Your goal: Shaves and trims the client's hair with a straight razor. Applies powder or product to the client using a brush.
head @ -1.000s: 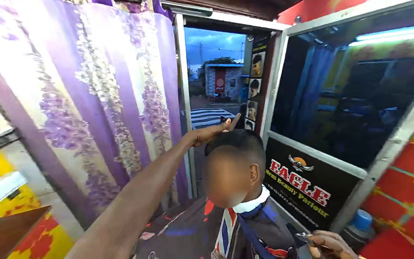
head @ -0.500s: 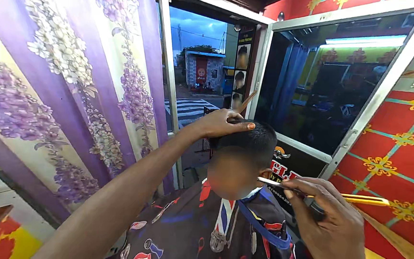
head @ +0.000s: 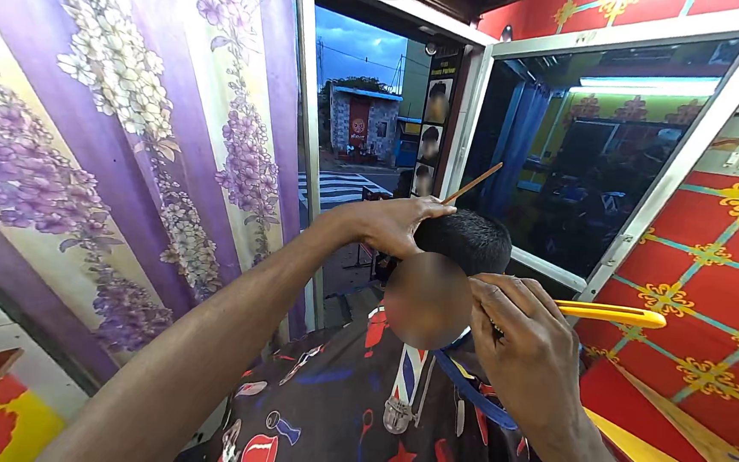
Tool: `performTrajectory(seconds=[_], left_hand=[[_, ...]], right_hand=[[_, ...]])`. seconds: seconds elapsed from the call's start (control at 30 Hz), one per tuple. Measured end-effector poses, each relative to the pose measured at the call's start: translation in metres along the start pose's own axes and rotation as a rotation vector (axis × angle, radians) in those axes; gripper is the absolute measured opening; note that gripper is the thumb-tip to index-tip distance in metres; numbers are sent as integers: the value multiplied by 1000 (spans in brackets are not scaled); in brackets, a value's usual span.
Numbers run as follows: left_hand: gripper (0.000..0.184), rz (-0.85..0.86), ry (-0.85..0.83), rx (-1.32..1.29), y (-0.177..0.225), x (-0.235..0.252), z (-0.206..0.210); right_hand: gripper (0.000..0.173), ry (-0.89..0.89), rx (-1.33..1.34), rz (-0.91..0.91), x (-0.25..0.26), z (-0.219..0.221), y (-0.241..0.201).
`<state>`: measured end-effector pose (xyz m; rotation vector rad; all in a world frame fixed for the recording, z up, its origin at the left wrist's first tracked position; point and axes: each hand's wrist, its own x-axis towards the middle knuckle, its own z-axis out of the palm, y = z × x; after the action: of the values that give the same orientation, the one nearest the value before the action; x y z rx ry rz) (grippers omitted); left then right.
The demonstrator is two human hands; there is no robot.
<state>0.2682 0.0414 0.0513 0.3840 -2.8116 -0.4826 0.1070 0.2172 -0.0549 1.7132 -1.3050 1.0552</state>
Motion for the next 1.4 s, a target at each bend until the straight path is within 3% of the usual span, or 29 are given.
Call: performTrajectory(seconds=[0.7, 1.23, 1.4], left_hand=[[97, 0, 64, 19, -9, 3, 5], [95, 4, 100, 160, -2, 8, 8], [92, 0, 93, 168, 0, 8, 7]], right_hand=[[22, -43, -59, -45, 4, 6, 7], [21, -200, -62, -13, 15, -8, 14], [22, -75, -24, -40, 14, -6, 15]])
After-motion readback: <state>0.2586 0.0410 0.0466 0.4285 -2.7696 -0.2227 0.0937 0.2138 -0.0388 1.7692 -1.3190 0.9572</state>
